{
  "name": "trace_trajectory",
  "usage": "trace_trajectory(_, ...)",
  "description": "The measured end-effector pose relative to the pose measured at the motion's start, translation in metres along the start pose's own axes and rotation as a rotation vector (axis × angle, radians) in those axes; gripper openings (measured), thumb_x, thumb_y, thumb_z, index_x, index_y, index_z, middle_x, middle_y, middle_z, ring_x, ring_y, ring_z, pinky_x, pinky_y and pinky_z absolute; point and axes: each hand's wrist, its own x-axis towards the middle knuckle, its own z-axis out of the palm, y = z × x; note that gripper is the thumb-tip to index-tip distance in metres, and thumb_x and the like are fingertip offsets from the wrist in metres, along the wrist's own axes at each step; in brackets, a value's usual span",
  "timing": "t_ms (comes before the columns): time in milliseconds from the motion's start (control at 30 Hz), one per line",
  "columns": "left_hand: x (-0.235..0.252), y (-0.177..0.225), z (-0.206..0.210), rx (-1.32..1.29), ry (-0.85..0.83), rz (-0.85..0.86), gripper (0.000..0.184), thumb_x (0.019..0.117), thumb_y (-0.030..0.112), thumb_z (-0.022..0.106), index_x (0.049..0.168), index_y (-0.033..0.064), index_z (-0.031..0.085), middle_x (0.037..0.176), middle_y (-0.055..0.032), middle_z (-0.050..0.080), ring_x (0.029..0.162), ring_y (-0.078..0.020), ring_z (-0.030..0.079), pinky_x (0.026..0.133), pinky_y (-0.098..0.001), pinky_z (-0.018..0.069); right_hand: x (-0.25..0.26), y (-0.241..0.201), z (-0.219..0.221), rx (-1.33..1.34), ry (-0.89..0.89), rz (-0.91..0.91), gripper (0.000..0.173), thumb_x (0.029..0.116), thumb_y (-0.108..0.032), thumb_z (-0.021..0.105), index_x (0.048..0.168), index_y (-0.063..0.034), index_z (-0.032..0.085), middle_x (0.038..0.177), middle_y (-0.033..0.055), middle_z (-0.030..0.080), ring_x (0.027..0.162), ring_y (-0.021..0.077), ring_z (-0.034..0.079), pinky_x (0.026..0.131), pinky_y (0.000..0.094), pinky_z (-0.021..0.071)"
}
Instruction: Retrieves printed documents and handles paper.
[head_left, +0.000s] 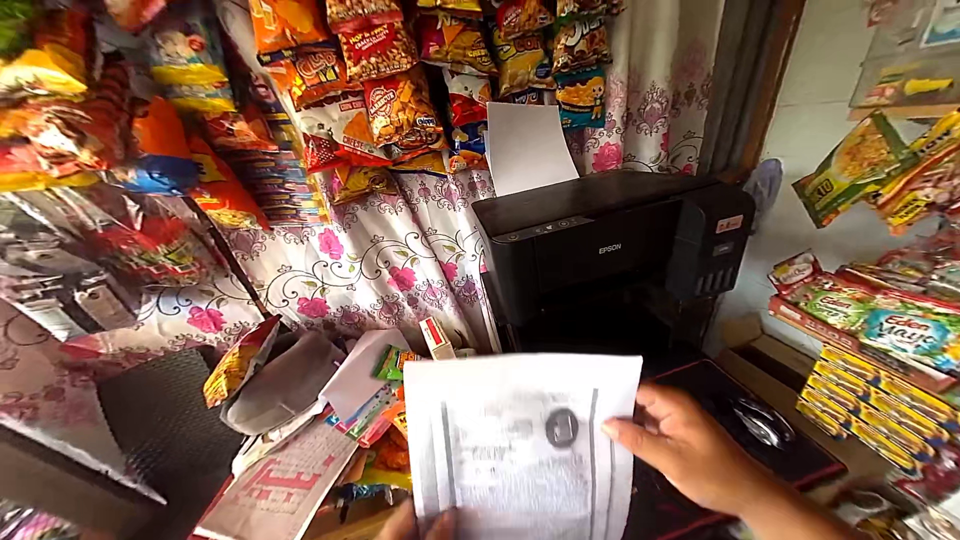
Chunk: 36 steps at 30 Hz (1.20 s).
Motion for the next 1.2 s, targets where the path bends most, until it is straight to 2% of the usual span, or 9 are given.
trace_trajectory(167,0.099,0.095,0.012,0.369,0.374,0.337,0.051,0.0935,0.021,0.067,0.136,-0.0046,0.054,0.130,-0.0147,0.064,0.112,-0.0176,0.067,0.092,-0.0365,0.0595,0.108,-0.090,-0.016,-0.109,0.118,-0.059,0.018,0.0985,-0.010,0.065,0.116,-0.0098,0.067,0.095,0.0055,0.075,0.078,0.0175,0.074,0.068,0.0349,0.0643)
trace_trajectory(267,0.120,0.150,0.066,0.452,0.335,0.563,0.060,0.0906,0.026,0.074,0.137,-0.0071,0.054,0.135,-0.0216,0.061,0.119,-0.0231,0.065,0.094,-0.0394,0.0578,0.175,-0.139,-0.022,0.081,0.280,-0.087,0.016,0.0994,-0.006,0.064,0.115,-0.0051,0.064,0.099,0.0105,0.073,0.085,0.0196,0.074,0.075,0.0381,0.0644)
trace_trajectory(400,0.154,0.188,0.144,0.739,0.291,0.555,0.097,0.0783,0.062,0.076,0.157,0.0162,0.043,0.157,-0.0230,0.042,0.137,-0.0417,0.050,0.101,-0.0614,0.0491,0.220,-0.187,-0.014,0.165,0.386,-0.155,0.016,0.1004,-0.009,0.061,0.116,-0.0054,0.059,0.101,0.0110,0.069,0.089,0.0191,0.072,0.079,0.0400,0.0628)
trace_trajectory(500,0.202,0.198,0.153,0.810,0.424,0.644,0.081,0.0833,0.041,0.075,0.155,0.0177,0.045,0.150,-0.0215,0.050,0.127,-0.0418,0.058,0.087,-0.0599,0.0564,0.224,-0.216,-0.007,0.202,0.416,-0.209,0.018,0.1008,-0.009,0.060,0.118,-0.0077,0.056,0.102,0.0095,0.069,0.086,0.0192,0.073,0.073,0.0391,0.0639)
trace_trajectory(600,0.226,0.227,0.132,0.859,0.459,0.678,0.035,0.0969,0.022,0.063,0.130,0.0117,0.067,0.106,-0.0134,0.072,0.084,-0.0330,0.072,0.063,-0.0560,0.0579,0.224,-0.238,-0.009,0.167,0.381,-0.336,0.024,0.1005,-0.010,0.061,0.122,-0.0081,0.053,0.105,0.0086,0.069,0.088,0.0195,0.073,0.072,0.0392,0.0645)
trace_trajectory(700,0.254,0.268,0.108,0.781,0.425,0.601,0.026,0.1050,0.024,0.055,0.108,0.0048,0.072,0.081,-0.0167,0.070,0.070,-0.0369,0.068,0.061,-0.0622,0.0522,0.229,-0.256,-0.022,-0.012,0.247,-0.388,0.041,0.0983,-0.030,0.069,0.129,-0.0105,0.052,0.110,0.0070,0.067,0.099,0.0195,0.071,0.082,0.0440,0.0633)
trace_trajectory(767,0.289,0.292,0.099,0.594,0.380,0.446,0.029,0.1047,0.026,0.056,0.102,0.0013,0.070,0.083,-0.0182,0.068,0.077,-0.0353,0.068,0.069,-0.0618,0.0527,0.232,-0.262,-0.036,-0.123,0.184,-0.385,0.047,0.0972,-0.038,0.070,0.131,-0.0112,0.053,0.112,0.0061,0.066,0.104,0.0178,0.068,0.088,0.0463,0.0608)
trace_trajectory(1033,0.426,0.271,0.143,-0.036,0.265,-0.006,0.037,0.1021,0.025,0.060,0.128,-0.0004,0.059,0.113,-0.0202,0.067,0.100,-0.0319,0.068,0.084,-0.0534,0.0574,0.221,-0.201,-0.158,-0.556,0.141,-0.402,0.036,0.0943,-0.041,0.068,0.123,-0.0187,0.064,0.116,-0.0031,0.069,0.106,0.0110,0.069,0.087,0.0323,0.0614)
trace_trajectory(1200,0.495,0.220,0.183,-0.108,0.282,-0.132,0.038,0.1024,0.027,0.058,0.129,0.0009,0.058,0.115,-0.0197,0.066,0.101,-0.0319,0.067,0.083,-0.0531,0.0563,0.231,-0.134,-0.233,-0.644,0.101,-0.344,0.035,0.0908,-0.046,0.070,0.120,-0.0268,0.066,0.109,-0.0083,0.071,0.085,0.0080,0.072,0.063,0.0286,0.0635)
